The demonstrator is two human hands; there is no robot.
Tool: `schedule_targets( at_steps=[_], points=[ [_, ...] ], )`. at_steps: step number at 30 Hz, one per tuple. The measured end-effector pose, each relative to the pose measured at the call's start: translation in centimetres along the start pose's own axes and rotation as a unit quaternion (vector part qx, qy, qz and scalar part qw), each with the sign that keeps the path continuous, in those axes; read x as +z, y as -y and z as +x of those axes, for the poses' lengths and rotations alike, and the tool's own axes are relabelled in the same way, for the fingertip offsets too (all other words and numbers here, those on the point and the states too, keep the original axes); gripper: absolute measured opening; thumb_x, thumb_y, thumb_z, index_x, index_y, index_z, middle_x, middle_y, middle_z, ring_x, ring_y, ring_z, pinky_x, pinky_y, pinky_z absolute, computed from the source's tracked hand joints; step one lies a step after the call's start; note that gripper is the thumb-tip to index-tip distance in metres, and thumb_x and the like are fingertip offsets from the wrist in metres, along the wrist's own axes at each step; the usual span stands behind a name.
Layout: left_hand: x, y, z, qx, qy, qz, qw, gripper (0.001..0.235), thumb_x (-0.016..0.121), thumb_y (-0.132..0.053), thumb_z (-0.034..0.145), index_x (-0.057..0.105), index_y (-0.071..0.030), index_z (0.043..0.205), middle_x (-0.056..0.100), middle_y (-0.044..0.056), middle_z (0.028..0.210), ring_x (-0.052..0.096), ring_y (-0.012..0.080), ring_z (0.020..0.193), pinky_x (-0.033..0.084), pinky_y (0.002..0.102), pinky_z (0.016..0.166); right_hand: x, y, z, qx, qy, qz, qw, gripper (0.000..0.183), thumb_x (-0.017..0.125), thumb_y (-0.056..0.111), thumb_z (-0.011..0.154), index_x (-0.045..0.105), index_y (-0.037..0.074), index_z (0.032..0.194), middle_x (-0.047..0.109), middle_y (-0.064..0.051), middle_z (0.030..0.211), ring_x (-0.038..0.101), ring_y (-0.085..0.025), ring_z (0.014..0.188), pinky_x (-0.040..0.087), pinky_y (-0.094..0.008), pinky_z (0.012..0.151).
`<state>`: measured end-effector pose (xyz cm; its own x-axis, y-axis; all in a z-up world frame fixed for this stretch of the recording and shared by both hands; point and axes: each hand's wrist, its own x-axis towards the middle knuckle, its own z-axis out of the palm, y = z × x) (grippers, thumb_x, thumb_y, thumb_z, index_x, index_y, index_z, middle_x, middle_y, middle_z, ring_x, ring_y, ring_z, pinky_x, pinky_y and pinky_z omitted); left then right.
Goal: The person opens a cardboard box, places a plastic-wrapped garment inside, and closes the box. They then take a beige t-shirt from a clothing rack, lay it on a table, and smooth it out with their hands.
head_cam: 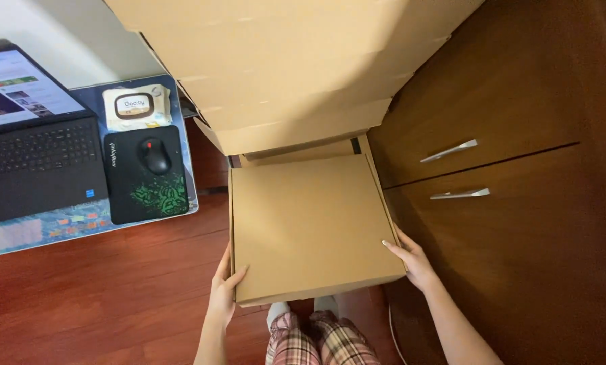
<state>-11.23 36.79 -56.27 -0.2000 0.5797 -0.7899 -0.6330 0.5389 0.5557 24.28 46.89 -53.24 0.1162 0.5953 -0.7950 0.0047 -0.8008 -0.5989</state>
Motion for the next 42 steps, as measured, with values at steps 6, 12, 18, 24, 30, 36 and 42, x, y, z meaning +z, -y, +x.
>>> schedule_targets(
  at_steps=[6, 12, 18, 24, 30, 36, 42],
  points=[
    [1.1, 1.1, 1.9, -0.027, -0.002, -0.013, 1.000, 0.073, 0.054, -0.015, 0.079, 0.029, -0.024, 0.147, 0.039, -0.002, 0.148, 0.044, 0.0150, 0.127, 0.038, 0.033, 0.105, 0.7, -0.1, 2.9, -0.033, -0.008, -0.066, 0.997, 0.070, 0.060, 0.019, 0.078, 0.036, 0.014, 0.143, 0.043, -0.004, 0.145, 0.043, -0.016, 0.130, 0.035, -0.031, 0.109],
    [3.7, -0.2, 2.5, -0.101, -0.008, 0.050, 0.994, 0.068, 0.044, -0.042, 0.081, 0.025, -0.042, 0.147, 0.043, -0.012, 0.145, 0.046, 0.0139, 0.128, 0.044, 0.041, 0.093, 2.1, 0.3, 4.8, -0.104, -0.034, -0.185, 0.977, 0.070, 0.058, 0.030, 0.081, 0.032, 0.013, 0.144, 0.038, -0.001, 0.148, 0.034, -0.013, 0.137, 0.022, -0.028, 0.114],
    [4.2, 3.0, 4.4, 0.051, 0.009, 0.059, 0.997, 0.066, 0.042, -0.034, 0.097, 0.009, -0.017, 0.151, 0.010, 0.008, 0.157, 0.010, 0.0263, 0.144, 0.011, 0.041, 0.117, 3.8, -0.8, 6.4, -0.118, -0.098, -0.316, 0.936, 0.077, 0.056, 0.052, 0.089, 0.027, 0.012, 0.148, 0.018, -0.012, 0.155, 0.018, -0.031, 0.142, 0.011, -0.053, 0.116],
    [0.5, 9.8, 12.4, 0.020, -0.090, 0.271, 0.958, 0.067, 0.044, -0.054, 0.092, 0.019, -0.032, 0.150, 0.026, 0.007, 0.152, 0.026, 0.0325, 0.138, 0.021, 0.047, 0.115, 4.7, -6.5, 9.0, -0.041, -0.195, -0.313, 0.929, 0.091, 0.053, 0.057, 0.089, 0.005, 0.013, 0.152, -0.010, -0.016, 0.156, -0.007, -0.042, 0.141, 0.004, -0.073, 0.102],
    [0.7, 13.4, 12.1, -0.114, -0.191, 0.370, 0.902, 0.090, 0.021, -0.080, 0.087, 0.028, -0.014, 0.147, 0.010, 0.014, 0.157, 0.014, 0.0276, 0.144, 0.005, 0.045, 0.118, 7.6, -7.2, 4.9, 0.045, -0.203, -0.113, 0.972, 0.106, 0.061, 0.051, 0.085, -0.009, 0.003, 0.148, -0.015, -0.026, 0.151, -0.008, -0.038, 0.143, 0.000, -0.055, 0.115],
    [4.2, 7.5, 7.8, -0.161, -0.247, 0.020, 0.955, 0.101, 0.051, -0.077, 0.078, 0.035, 0.000, 0.141, 0.038, 0.027, 0.140, 0.040, 0.0524, 0.122, 0.038, 0.077, 0.077, 8.8, -4.8, 4.8, 0.063, -0.181, 0.094, 0.977, 0.086, 0.067, 0.037, 0.086, 0.021, -0.006, 0.144, 0.016, -0.024, 0.151, 0.021, -0.047, 0.136, 0.029, -0.059, 0.105],
    [6.2, 2.9, 4.2, -0.143, -0.205, 0.028, 0.968, 0.092, 0.045, -0.071, 0.084, 0.035, 0.001, 0.142, 0.036, 0.029, 0.141, 0.037, 0.0512, 0.126, 0.032, 0.076, 0.087, 8.5, -4.9, 5.1, 0.088, -0.122, 0.034, 0.988, 0.086, 0.061, 0.041, 0.088, 0.018, -0.007, 0.145, 0.012, -0.026, 0.152, 0.018, -0.050, 0.136, 0.029, -0.058, 0.105]
  ],
)
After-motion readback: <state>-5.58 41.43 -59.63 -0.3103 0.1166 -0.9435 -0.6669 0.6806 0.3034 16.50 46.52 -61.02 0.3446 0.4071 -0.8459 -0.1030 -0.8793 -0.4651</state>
